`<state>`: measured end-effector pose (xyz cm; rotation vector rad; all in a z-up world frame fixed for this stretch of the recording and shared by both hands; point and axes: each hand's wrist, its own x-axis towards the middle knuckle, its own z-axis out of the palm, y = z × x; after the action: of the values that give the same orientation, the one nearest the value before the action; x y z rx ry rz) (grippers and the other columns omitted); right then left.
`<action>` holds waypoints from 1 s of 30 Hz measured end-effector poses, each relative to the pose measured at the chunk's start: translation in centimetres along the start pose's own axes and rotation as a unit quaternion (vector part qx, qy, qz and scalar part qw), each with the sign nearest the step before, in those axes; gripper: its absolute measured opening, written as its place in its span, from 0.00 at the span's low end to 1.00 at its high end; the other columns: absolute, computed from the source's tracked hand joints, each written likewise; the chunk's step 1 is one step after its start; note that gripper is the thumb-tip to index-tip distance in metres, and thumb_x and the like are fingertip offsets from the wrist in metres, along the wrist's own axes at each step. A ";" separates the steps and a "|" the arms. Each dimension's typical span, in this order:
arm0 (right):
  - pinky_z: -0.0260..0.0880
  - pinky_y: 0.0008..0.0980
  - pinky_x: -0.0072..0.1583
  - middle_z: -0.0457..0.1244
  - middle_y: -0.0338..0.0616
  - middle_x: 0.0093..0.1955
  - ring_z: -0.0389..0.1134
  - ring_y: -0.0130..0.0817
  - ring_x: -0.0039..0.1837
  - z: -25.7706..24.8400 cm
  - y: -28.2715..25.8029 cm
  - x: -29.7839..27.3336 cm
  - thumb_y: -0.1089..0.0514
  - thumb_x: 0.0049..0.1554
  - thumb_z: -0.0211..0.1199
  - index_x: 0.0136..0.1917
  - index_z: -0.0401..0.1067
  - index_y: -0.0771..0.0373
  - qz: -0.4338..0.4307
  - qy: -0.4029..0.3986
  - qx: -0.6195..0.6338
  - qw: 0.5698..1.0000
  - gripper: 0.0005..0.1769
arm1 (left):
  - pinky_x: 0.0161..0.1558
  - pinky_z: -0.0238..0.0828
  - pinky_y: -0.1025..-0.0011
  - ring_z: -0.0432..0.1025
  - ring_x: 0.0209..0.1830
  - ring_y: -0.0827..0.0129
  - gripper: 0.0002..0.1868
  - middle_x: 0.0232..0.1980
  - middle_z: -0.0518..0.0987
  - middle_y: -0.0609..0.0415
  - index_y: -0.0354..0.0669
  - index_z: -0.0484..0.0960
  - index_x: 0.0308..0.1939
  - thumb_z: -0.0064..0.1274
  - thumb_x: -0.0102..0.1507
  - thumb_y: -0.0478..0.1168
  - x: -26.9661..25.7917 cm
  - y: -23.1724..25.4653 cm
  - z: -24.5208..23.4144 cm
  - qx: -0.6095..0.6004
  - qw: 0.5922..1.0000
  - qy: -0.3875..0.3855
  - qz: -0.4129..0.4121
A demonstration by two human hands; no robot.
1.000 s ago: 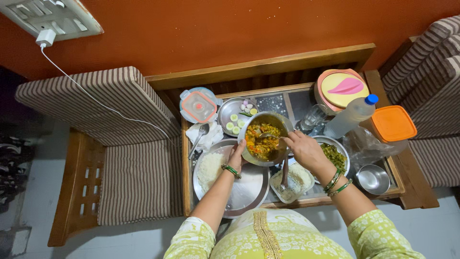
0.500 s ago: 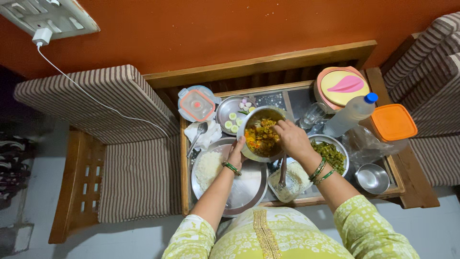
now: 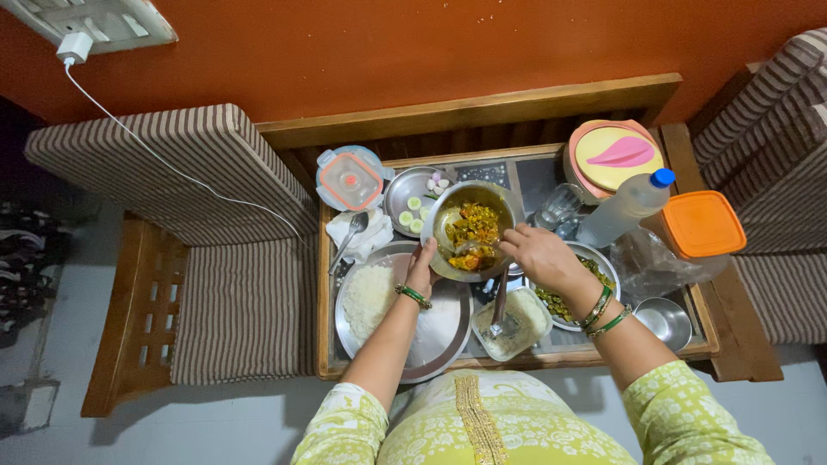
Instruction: The person organizes various food items onto a tray, transferring cooked vegetables and grains from containers into bowls and arranging sides like sliced cucumbers and onions.
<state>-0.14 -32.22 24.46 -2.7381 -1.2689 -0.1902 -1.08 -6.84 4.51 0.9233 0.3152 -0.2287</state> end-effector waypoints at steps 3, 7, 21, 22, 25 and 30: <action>0.71 0.37 0.49 0.65 0.41 0.50 0.67 0.40 0.53 0.2 0.2 -0.4 0.62 0.50 0.57 0.55 0.74 0.61 0.030 0.067 0.002 0.997 0.18 | 0.51 0.80 0.62 0.75 0.59 0.64 0.37 0.64 0.75 0.52 0.46 0.67 0.72 0.55 0.64 0.58 -0.7 0.3 0.9 0.002 1.000 -0.001 0.007; 0.71 0.37 0.49 0.64 0.42 0.47 0.66 0.42 0.52 1.0 0.5 -0.3 0.58 0.56 0.59 0.56 0.75 0.61 0.057 0.074 -0.001 0.996 0.15 | 0.54 0.80 0.61 0.74 0.62 0.63 0.36 0.66 0.74 0.51 0.46 0.66 0.72 0.55 0.64 0.57 -1.6 0.2 1.8 -0.006 1.000 -0.021 0.020; 0.71 0.39 0.54 0.67 0.42 0.51 0.67 0.42 0.54 1.3 -0.3 0.6 0.65 0.49 0.57 0.55 0.74 0.62 0.041 0.068 0.013 0.997 0.20 | 0.54 0.80 0.61 0.73 0.63 0.61 0.33 0.67 0.73 0.51 0.48 0.66 0.71 0.56 0.66 0.53 -1.0 0.0 0.3 -0.109 0.993 0.009 0.047; 0.71 0.39 0.54 0.67 0.42 0.51 0.67 0.42 0.54 1.0 -0.6 1.0 0.65 0.49 0.57 0.55 0.74 0.62 0.043 0.067 0.013 0.997 0.20 | 0.54 0.80 0.61 0.73 0.63 0.61 0.33 0.67 0.73 0.51 0.48 0.66 0.71 0.56 0.66 0.53 -0.9 0.5 0.2 -0.109 0.993 0.008 0.045; 0.72 0.38 0.52 0.66 0.43 0.52 0.68 0.42 0.55 0.2 -1.9 1.8 0.68 0.50 0.58 0.58 0.74 0.62 0.083 0.078 0.026 0.993 0.22 | 0.48 0.82 0.56 0.73 0.62 0.57 0.34 0.66 0.73 0.49 0.47 0.64 0.71 0.56 0.65 0.55 -1.2 2.1 -0.1 -0.079 0.995 0.045 0.041; 0.71 0.41 0.52 0.67 0.44 0.50 0.69 0.47 0.55 1.5 -3.0 2.7 0.69 0.51 0.58 0.56 0.75 0.58 0.164 0.121 0.102 0.974 0.20 | 0.48 0.82 0.52 0.73 0.63 0.54 0.37 0.68 0.70 0.51 0.54 0.60 0.71 0.55 0.62 0.57 -1.4 4.1 -1.7 -0.087 0.994 0.047 0.052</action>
<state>-0.64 -28.01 23.62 -2.5994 -0.7203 -0.3283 -1.33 -2.97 7.16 0.7767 0.3663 -0.0602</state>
